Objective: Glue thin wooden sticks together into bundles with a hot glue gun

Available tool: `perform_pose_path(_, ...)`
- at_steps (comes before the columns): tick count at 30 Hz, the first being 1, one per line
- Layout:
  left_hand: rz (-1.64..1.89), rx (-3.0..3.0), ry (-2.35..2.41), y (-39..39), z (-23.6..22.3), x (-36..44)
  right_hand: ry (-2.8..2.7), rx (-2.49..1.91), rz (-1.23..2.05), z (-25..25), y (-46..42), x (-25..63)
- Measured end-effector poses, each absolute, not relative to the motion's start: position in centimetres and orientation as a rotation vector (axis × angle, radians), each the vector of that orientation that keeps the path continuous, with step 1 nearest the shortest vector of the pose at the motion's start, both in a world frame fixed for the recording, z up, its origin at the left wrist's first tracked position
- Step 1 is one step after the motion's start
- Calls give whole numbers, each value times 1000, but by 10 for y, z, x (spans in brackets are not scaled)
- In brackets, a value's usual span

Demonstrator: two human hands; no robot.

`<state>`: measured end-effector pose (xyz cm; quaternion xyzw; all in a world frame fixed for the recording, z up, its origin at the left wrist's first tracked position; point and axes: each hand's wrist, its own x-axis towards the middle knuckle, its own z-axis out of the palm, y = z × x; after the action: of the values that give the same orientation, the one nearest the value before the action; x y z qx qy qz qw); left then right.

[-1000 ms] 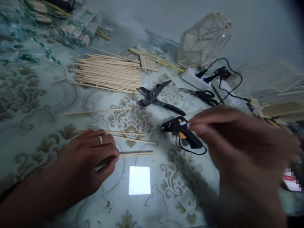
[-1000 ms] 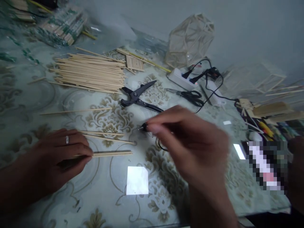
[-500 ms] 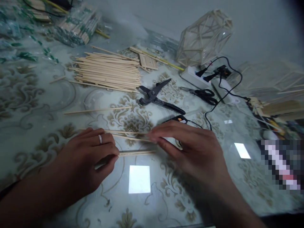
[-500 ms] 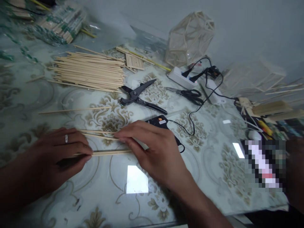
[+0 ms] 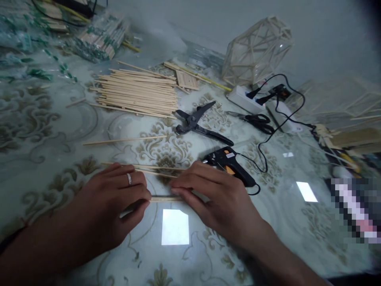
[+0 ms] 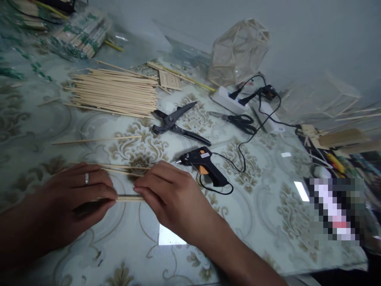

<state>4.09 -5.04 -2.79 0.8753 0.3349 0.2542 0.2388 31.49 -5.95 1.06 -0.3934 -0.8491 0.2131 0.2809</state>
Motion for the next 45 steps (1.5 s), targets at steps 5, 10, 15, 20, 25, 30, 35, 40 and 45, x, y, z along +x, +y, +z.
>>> perform_pose_path(5,735,2379,890,-52,-30,42,-2304,-1045,635,9,-65,310)
perform_pose_path(10,728,2385,900,-51,-29,42,-2247,-1097,573,12,-64,312)
perform_pose_path(15,694,2382,881,-53,-27,40,-2285,-1117,560,17,-61,316)
perform_pose_path(20,641,2366,849,-54,-24,39,-2322,-1143,581,15,-62,318)
perform_pose_path(25,654,2356,856,-55,-24,38,-2465,-1108,701,16,-70,313)
perform_pose_path(30,671,2364,908,-57,-24,38,-2576,-1263,593,22,-76,319)
perform_pose_path(35,654,2427,877,-50,-24,34,-2590,-1346,571,23,-75,337)
perform_pose_path(40,627,2478,852,-46,-21,30,-2576,-1381,587,20,-74,342)
perform_pose_path(45,604,2473,872,-46,-20,29,-2574,-1381,601,21,-73,341)
